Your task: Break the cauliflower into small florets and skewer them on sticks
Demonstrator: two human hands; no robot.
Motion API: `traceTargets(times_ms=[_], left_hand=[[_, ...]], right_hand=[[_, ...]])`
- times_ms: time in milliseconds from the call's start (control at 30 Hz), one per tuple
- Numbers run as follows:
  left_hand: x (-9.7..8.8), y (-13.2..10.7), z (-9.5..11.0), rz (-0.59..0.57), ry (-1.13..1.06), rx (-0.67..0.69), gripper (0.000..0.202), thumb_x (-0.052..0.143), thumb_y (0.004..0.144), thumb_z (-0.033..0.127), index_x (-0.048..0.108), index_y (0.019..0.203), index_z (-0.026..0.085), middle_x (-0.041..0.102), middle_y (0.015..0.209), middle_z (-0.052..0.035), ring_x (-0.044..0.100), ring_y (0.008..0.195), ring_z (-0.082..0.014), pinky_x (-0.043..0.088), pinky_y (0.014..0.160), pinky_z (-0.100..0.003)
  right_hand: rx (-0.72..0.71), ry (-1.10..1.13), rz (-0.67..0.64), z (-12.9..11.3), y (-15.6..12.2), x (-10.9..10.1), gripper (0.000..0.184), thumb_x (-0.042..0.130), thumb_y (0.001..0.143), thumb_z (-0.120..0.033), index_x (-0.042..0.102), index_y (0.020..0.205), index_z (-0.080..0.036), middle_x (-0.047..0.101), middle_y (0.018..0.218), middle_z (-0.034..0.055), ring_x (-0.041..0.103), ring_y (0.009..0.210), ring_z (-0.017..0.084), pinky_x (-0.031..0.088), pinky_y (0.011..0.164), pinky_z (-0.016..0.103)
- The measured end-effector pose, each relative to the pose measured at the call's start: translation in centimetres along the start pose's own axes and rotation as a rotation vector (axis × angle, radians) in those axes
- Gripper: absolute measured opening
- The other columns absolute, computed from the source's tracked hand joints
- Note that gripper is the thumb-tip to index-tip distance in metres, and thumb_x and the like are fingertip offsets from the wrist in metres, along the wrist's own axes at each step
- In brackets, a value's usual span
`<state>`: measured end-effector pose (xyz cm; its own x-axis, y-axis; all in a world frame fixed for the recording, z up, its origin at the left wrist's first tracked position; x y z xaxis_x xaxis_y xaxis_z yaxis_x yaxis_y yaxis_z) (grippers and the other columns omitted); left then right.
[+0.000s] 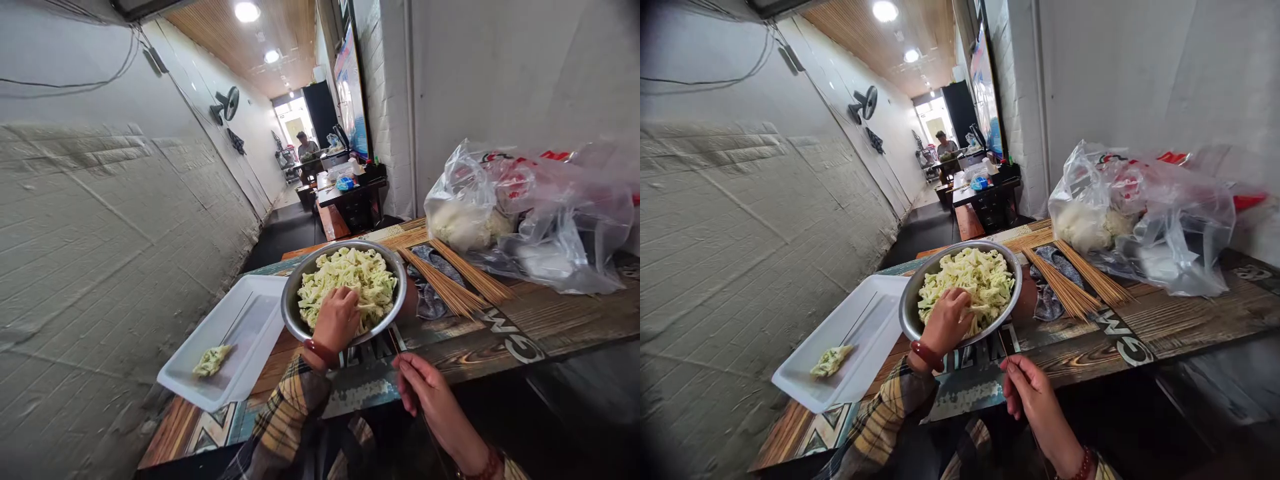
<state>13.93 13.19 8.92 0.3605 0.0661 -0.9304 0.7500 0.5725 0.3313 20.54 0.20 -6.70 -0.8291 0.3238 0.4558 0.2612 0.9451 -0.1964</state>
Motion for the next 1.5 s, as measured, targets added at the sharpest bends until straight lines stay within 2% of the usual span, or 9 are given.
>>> traceTargets(times_ms=[233,367,600,733,900,1067,1233,1400,1500], left_hand=[[-2.5,-4.2,-2.2,0.187,-0.524,-0.269,0.013,0.053,0.081,0.018,0.040,0.081,0.022,0.064,0.105,-0.0060,0.061,0.083,-0.0167,0.048,0.068,-0.030],[-4.4,-6.8,-0.4,0.337,-0.468,-0.175,0.016,0.056,0.077,0.012,0.043,0.080,0.021,0.059,0.112,-0.0087,0.055,0.108,-0.0207,0.047,0.084,-0.034],[-4.6,-10.4,1.2,0.439,-0.288,-0.079,0.015,0.052,0.081,0.007,0.046,0.083,0.021,0.055,0.117,-0.0104,0.053,0.112,-0.0206,0.045,0.092,-0.037],[-4.5,-11.3,0.4,0.441,-0.387,-0.113,0.014,0.053,0.080,0.008,0.048,0.085,0.020,0.059,0.111,-0.0094,0.055,0.107,-0.0202,0.046,0.090,-0.036],[-3.9,-11.7,-1.9,0.396,-0.626,-0.352,0.020,0.061,0.078,0.022,0.056,0.097,0.018,0.063,0.095,-0.0060,0.058,0.080,-0.0158,0.047,0.068,-0.026],[-1.6,-11.7,-3.1,0.255,-0.976,-0.547,0.027,0.057,0.081,0.040,0.058,0.096,0.017,0.058,0.070,0.0008,0.050,0.057,-0.0104,0.039,0.052,-0.022],[0.1,-11.5,-2.4,0.121,-1.301,-0.592,0.037,0.060,0.077,0.050,0.057,0.092,0.016,0.055,0.061,0.0029,0.046,0.046,-0.0072,0.034,0.044,-0.019],[0.2,-11.9,-1.9,0.113,-1.399,-0.584,0.043,0.062,0.076,0.050,0.057,0.100,0.015,0.056,0.065,0.0012,0.049,0.048,-0.0073,0.037,0.042,-0.018],[-0.5,-12.0,-1.6,0.229,-1.507,-0.523,0.057,0.070,0.071,0.043,0.052,0.119,0.020,0.061,0.096,-0.0065,0.060,0.077,-0.0153,0.051,0.058,-0.024]], right_hand=[[-0.061,-0.059,-0.013,-3.1,-0.7,1.4,0.029,0.056,0.084,-0.048,0.059,0.089,-0.020,0.047,0.059,-0.0057,0.038,0.049,0.007,0.026,0.042,0.018],[-0.101,-0.083,-0.053,-5.6,-0.2,4.1,0.031,0.058,0.083,-0.048,0.058,0.097,-0.020,0.045,0.060,-0.0058,0.037,0.053,0.008,0.028,0.045,0.018],[-0.145,-0.145,-0.127,-5.8,0.3,8.4,0.040,0.061,0.081,-0.047,0.058,0.109,-0.018,0.053,0.067,-0.0045,0.033,0.047,0.005,0.023,0.042,0.018],[-0.198,-0.257,-0.103,-5.5,0.5,8.8,0.039,0.061,0.080,-0.047,0.063,0.107,-0.018,0.061,0.074,-0.0008,0.043,0.049,0.007,0.031,0.044,0.019],[-0.285,-0.423,-0.083,-6.4,0.9,8.9,0.037,0.053,0.085,-0.050,0.068,0.095,-0.017,0.059,0.068,-0.0007,0.041,0.049,0.008,0.030,0.042,0.020],[-0.311,-0.451,-0.077,-7.1,1.2,9.0,0.043,0.052,0.084,-0.053,0.067,0.097,-0.016,0.061,0.068,0.0003,0.042,0.048,0.008,0.032,0.041,0.019],[-0.332,-0.477,-0.132,-7.5,0.9,9.9,0.039,0.055,0.083,-0.049,0.065,0.105,-0.019,0.066,0.076,0.0013,0.056,0.060,0.012,0.044,0.054,0.022],[-0.404,-0.507,-0.093,-8.0,0.9,10.2,0.027,0.056,0.085,-0.043,0.068,0.092,-0.019,0.067,0.079,0.0028,0.059,0.072,0.016,0.047,0.066,0.024],[-0.372,-0.434,-0.060,-7.4,1.2,10.0,0.028,0.056,0.085,-0.044,0.066,0.092,-0.019,0.067,0.081,0.0034,0.059,0.071,0.016,0.047,0.065,0.025]])
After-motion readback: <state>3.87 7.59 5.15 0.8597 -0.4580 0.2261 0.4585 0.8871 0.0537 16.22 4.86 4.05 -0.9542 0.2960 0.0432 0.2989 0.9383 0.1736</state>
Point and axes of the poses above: each hand's wrist, its own y-axis towards the middle knuckle, its own x-axis out of the palm, z = x × y, the point moved 8 cm from there along y, towards the middle knuckle
